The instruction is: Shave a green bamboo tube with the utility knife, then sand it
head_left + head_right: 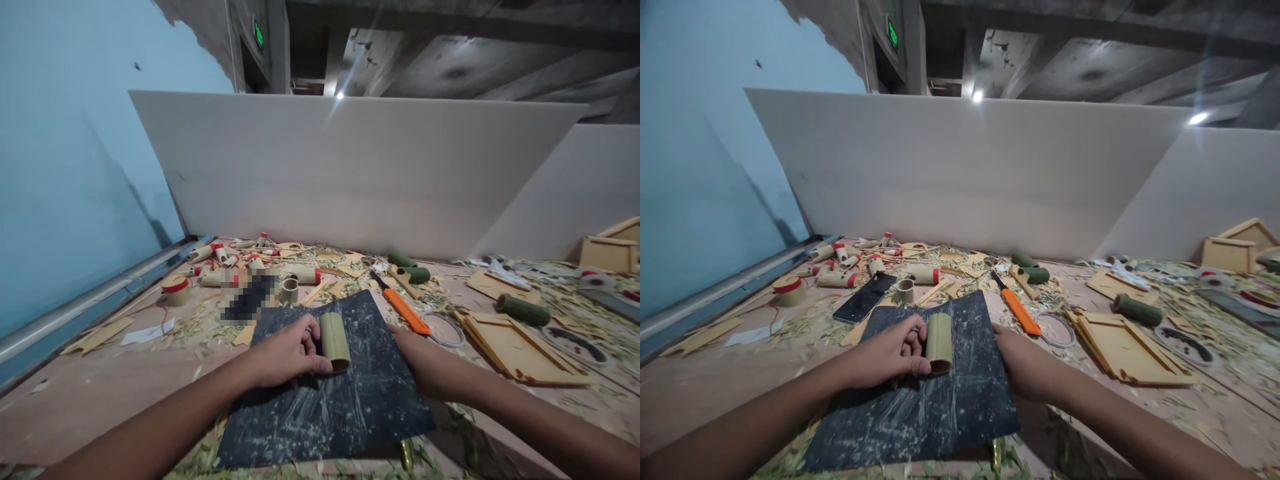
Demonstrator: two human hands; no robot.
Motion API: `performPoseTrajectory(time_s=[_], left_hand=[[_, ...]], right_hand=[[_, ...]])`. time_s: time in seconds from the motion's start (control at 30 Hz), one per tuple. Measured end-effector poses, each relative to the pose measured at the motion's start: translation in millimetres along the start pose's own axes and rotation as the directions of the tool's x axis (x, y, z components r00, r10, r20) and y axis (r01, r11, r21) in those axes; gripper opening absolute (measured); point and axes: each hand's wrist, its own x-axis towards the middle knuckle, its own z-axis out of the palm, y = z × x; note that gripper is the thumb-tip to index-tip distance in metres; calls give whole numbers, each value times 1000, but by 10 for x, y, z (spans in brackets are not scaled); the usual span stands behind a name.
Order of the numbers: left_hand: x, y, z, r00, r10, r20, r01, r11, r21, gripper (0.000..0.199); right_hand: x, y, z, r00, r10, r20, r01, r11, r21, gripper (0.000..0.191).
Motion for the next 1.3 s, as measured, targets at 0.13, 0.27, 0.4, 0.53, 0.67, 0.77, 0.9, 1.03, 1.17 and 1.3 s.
performPoseTrajectory(time_s=[0.13,0.27,0.4,0.53,0.67,0.77,0.9,1.03,1.17,1.3], left_hand=[[2,-6,5,1000,7,-5,-7,1000,4,54],[-11,20,-1,1000,25,-3,-25,999,40,51],[-28,50,-8,999,48,-5,-47,996,80,48],[-18,42,-1,998,67,6,-67,992,103,49],[2,42,-26,997,68,43,-73,989,130,48],[-31,79,-91,995,92,31,-97,971,217,46],[-123,140,-183,986,146,-81,-101,909,405,75],[-79,166,-239,999,-4,53,-34,725,688,132],[93,192,-272,978,-115,172,-47,687,726,138],[184,228,-254,978,-96,185,-78,656,751,133]], right_hand=[[-40,240,61,965,257,-54,-262,940,-219,27],[-140,525,7,859,498,-118,-505,791,-345,35],[-251,608,-106,810,566,-156,-578,724,-375,36],[-262,424,-148,862,445,-245,-506,792,-343,33],[-107,105,-119,956,189,-222,-240,944,-227,62],[98,-97,-52,990,10,-139,-27,992,-122,82],[365,-230,55,983,-162,-84,157,986,-64,82],[492,-217,93,967,-247,-54,245,968,-46,60],[514,-155,79,961,-271,-47,271,963,-11,62],[528,-132,57,957,-253,-143,252,967,-26,53]])
